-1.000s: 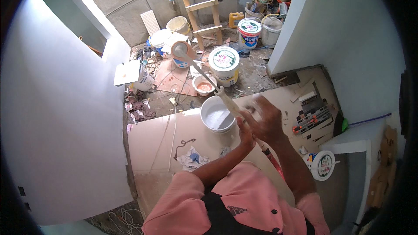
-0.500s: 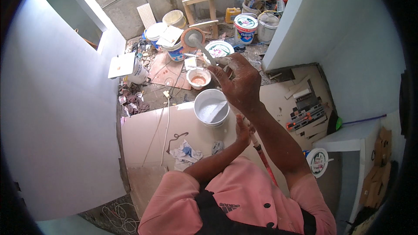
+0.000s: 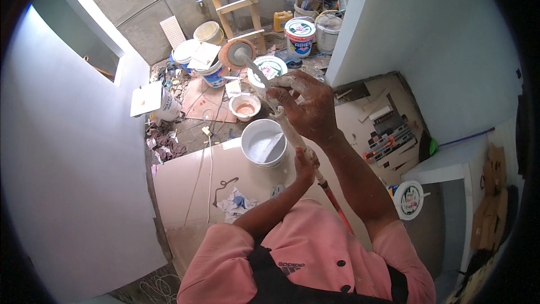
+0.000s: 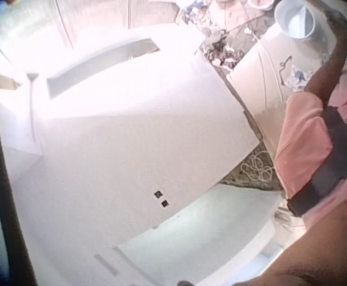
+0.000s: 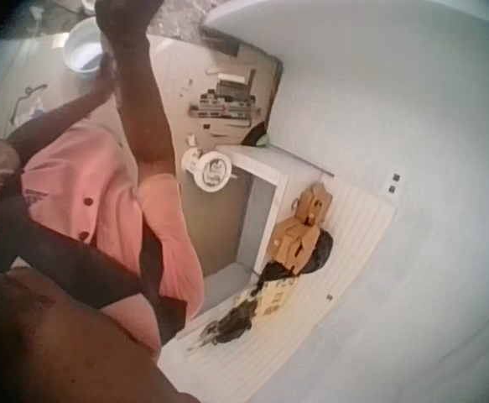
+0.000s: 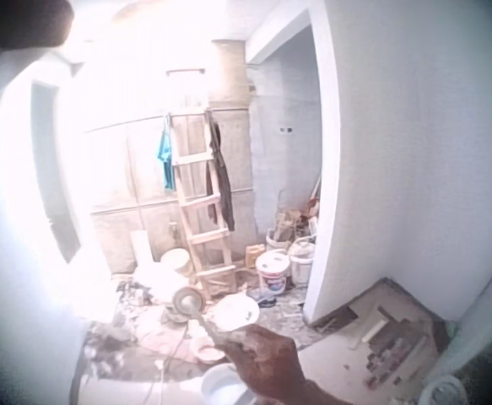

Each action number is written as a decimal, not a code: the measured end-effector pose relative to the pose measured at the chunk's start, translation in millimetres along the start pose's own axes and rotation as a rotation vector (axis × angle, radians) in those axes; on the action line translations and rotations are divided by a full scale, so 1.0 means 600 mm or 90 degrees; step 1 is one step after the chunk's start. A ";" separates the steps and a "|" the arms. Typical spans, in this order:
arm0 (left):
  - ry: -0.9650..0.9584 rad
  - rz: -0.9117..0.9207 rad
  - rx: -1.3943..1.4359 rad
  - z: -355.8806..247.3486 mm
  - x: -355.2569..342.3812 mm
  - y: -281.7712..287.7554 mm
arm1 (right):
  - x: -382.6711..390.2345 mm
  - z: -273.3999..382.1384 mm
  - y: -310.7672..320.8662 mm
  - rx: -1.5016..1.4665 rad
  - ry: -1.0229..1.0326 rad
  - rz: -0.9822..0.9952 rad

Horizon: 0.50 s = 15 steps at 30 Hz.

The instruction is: The person repeatedly scoops water from a large white bucket into a smaller bucket containing orange paint using a white plastic scoop. The person then moves a large cardboard sheet on the floor and picks up a paint roller.

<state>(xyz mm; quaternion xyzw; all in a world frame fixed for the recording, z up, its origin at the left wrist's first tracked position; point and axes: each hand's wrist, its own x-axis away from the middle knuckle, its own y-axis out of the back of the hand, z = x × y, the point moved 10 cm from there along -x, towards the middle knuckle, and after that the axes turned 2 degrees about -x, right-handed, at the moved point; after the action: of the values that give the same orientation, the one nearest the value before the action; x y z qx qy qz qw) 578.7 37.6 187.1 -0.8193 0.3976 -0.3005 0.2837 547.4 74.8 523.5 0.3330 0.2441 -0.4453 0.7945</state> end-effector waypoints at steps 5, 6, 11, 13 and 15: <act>-0.010 0.050 -0.024 0.010 -0.012 0.011 | -0.009 -0.007 0.007 -0.015 -0.058 0.118; 0.000 0.060 -0.025 0.012 -0.011 0.013 | -0.009 -0.009 0.008 -0.043 -0.052 0.121; -0.003 0.071 -0.057 0.017 -0.001 -0.001 | -0.009 -0.028 0.023 -0.110 -0.058 0.151; 0.017 0.098 -0.054 0.019 0.000 -0.014 | -0.011 -0.017 0.056 -0.097 0.002 0.069; 0.037 0.119 -0.041 0.021 0.004 -0.021 | -0.001 0.001 0.119 -0.023 0.078 -0.086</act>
<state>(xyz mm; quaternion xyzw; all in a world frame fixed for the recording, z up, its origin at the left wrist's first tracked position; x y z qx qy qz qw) 595.4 45.0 188.4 -0.7782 0.4898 -0.2833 0.2726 609.3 102.1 546.5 0.3280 0.3220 -0.4720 0.7523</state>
